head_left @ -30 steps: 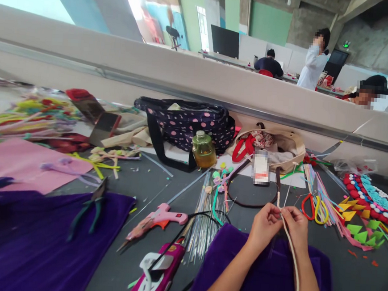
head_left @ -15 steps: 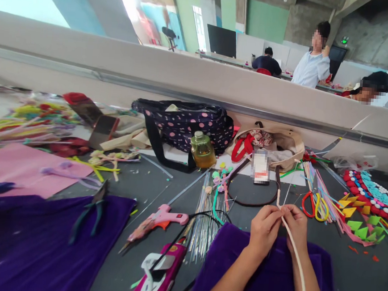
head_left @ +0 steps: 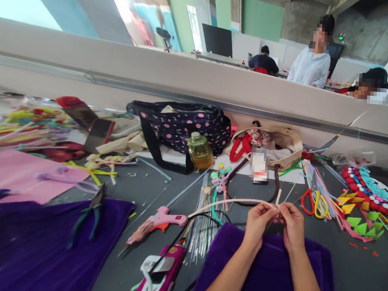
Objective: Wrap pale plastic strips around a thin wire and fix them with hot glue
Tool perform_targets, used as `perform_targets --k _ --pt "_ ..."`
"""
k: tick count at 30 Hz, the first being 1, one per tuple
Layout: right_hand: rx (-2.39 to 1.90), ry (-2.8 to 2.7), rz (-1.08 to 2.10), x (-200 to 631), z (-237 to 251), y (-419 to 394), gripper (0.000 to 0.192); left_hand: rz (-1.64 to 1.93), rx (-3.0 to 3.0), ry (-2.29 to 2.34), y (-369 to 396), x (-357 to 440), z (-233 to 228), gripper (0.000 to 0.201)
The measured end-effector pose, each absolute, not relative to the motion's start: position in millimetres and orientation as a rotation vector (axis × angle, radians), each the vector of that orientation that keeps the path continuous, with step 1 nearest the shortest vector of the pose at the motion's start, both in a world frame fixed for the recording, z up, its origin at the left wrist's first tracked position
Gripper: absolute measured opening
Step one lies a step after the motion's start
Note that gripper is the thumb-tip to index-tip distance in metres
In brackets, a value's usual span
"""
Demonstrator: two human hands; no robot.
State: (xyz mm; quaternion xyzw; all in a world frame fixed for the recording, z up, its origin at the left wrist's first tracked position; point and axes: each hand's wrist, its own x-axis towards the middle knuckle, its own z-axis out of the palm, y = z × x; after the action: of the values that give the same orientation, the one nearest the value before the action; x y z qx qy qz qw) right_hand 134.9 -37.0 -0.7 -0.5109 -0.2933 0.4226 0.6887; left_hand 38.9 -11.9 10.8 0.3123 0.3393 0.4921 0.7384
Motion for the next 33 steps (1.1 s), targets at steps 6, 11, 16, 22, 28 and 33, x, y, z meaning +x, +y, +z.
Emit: perform_targets --k 6,11,16,22,28,33 --pt "-1.095 -0.680 0.952 132.8 0.6 -38.4 0.022 0.971 0.594 0.710 -10.6 35.3 9.2 0.027" --pt "-1.078 -0.662 1.014 129.5 0.8 -39.9 0.024 0.862 0.500 0.633 -9.2 35.1 7.0 0.031" --pt "-1.106 -0.687 0.905 129.2 -1.9 -39.3 0.025 0.939 0.479 0.664 -11.3 38.2 6.6 0.041" --pt "-1.104 -0.669 0.829 130.7 -1.9 -37.7 0.027 1.099 0.853 0.830 -17.4 40.3 10.6 0.030" --pt "-1.029 -0.614 0.836 133.9 0.7 -37.9 0.026 1.271 1.394 0.954 -24.7 39.1 14.4 0.008" --pt "-0.958 -0.600 0.876 133.1 3.7 -39.5 0.023 1.296 1.611 0.928 -28.2 37.0 17.1 0.012"
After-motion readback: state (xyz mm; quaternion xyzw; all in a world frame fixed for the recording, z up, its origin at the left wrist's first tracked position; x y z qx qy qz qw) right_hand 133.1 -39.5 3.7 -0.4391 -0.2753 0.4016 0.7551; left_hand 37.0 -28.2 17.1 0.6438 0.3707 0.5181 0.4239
